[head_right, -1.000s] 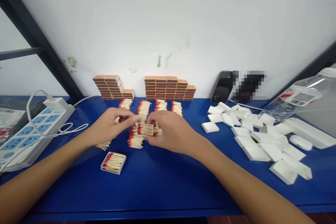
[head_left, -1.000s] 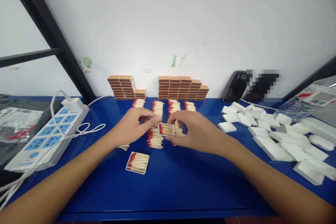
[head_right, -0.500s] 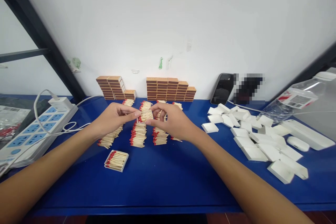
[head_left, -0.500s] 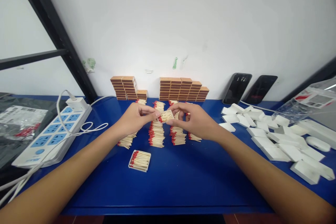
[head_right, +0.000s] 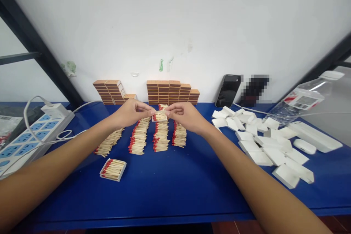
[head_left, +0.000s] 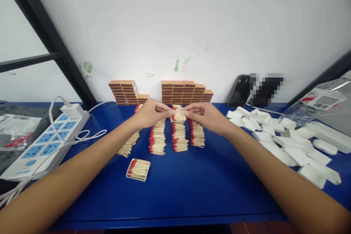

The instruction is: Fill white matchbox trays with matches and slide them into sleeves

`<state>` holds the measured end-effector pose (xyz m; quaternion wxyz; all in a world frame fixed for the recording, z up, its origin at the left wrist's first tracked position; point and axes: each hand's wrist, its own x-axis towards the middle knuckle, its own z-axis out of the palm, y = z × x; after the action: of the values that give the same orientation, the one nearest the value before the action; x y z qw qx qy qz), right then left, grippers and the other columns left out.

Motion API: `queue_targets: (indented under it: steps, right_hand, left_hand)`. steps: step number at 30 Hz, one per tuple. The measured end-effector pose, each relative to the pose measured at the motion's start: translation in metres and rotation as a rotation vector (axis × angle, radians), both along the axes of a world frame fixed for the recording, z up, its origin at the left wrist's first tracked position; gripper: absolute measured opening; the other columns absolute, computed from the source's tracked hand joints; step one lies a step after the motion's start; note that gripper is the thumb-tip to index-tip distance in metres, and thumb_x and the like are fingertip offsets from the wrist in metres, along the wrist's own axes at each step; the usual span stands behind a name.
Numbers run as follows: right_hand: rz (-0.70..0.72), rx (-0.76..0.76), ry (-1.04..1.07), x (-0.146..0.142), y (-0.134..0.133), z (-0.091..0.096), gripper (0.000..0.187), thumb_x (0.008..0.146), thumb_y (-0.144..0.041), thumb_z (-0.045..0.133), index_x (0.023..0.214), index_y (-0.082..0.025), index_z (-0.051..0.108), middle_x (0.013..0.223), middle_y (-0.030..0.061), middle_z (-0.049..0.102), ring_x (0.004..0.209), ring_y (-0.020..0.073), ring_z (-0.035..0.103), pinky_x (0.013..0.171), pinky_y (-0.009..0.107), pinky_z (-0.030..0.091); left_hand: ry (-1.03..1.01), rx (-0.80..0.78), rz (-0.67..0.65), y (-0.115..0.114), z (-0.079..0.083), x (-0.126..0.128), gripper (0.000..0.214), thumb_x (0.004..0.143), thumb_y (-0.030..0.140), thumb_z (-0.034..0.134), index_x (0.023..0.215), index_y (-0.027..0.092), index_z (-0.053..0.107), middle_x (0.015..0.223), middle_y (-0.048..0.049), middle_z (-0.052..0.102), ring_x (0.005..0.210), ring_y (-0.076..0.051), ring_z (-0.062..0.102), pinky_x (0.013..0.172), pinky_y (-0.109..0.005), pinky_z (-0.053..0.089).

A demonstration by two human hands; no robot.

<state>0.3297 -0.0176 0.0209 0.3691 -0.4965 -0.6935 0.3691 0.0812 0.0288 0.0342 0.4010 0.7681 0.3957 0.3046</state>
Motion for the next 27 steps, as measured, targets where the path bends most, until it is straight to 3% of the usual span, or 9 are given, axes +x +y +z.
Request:
queue_targets:
  steps: [5, 10, 17, 21, 27]
  right_hand:
    - [-0.017, 0.003, 0.035, 0.005, 0.015, -0.004, 0.04, 0.084, -0.054, 0.081, 0.1, -0.017, 0.081, 0.098, 0.0102, 0.082, 0.089, 0.0239, 0.074, 0.076, 0.035, 0.057]
    - [-0.067, 0.056, 0.03, 0.009, 0.035, -0.013, 0.039, 0.079, -0.05, 0.086, 0.096, -0.016, 0.081, 0.092, 0.0101, 0.082, 0.087, 0.0235, 0.074, 0.081, 0.036, 0.058]
    - [-0.073, 0.146, -0.038, 0.008, 0.042, -0.026, 0.039, 0.081, -0.054, 0.083, 0.095, -0.017, 0.081, 0.086, 0.009, 0.08, 0.075, 0.0215, 0.071, 0.071, 0.036, 0.057]
    - [-0.069, 0.187, -0.118, 0.006, 0.035, -0.025, 0.035, 0.085, -0.051, 0.08, 0.096, -0.018, 0.082, 0.085, 0.0078, 0.08, 0.07, 0.0194, 0.067, 0.066, 0.033, 0.052]
    - [-0.108, 0.248, -0.244, 0.002, 0.027, -0.02, 0.026, 0.087, -0.042, 0.074, 0.096, -0.018, 0.082, 0.083, 0.0057, 0.08, 0.064, 0.016, 0.058, 0.06, 0.029, 0.042]
  left_hand:
    - [0.03, 0.062, -0.029, 0.016, -0.001, 0.014, 0.022, 0.085, 0.035, 0.082, 0.096, 0.017, 0.087, 0.09, -0.009, 0.084, 0.081, -0.022, 0.075, 0.074, -0.033, 0.059]
    - [0.009, 0.087, 0.005, 0.035, -0.009, 0.021, 0.021, 0.083, 0.032, 0.083, 0.097, 0.017, 0.086, 0.091, -0.0111, 0.084, 0.085, -0.023, 0.076, 0.075, -0.033, 0.06]
    - [0.011, 0.068, -0.042, 0.04, -0.019, 0.016, 0.029, 0.078, 0.037, 0.088, 0.097, 0.016, 0.085, 0.09, -0.0115, 0.084, 0.082, -0.022, 0.076, 0.074, -0.033, 0.06]
    - [0.026, 0.086, -0.078, 0.037, -0.018, 0.013, 0.034, 0.075, 0.042, 0.089, 0.095, 0.015, 0.085, 0.084, -0.0105, 0.083, 0.074, -0.02, 0.072, 0.069, -0.031, 0.057]
    - [0.053, 0.151, -0.075, 0.031, -0.02, 0.012, 0.026, 0.079, 0.038, 0.085, 0.094, 0.017, 0.085, 0.077, -0.0065, 0.079, 0.067, -0.015, 0.061, 0.062, -0.027, 0.048]
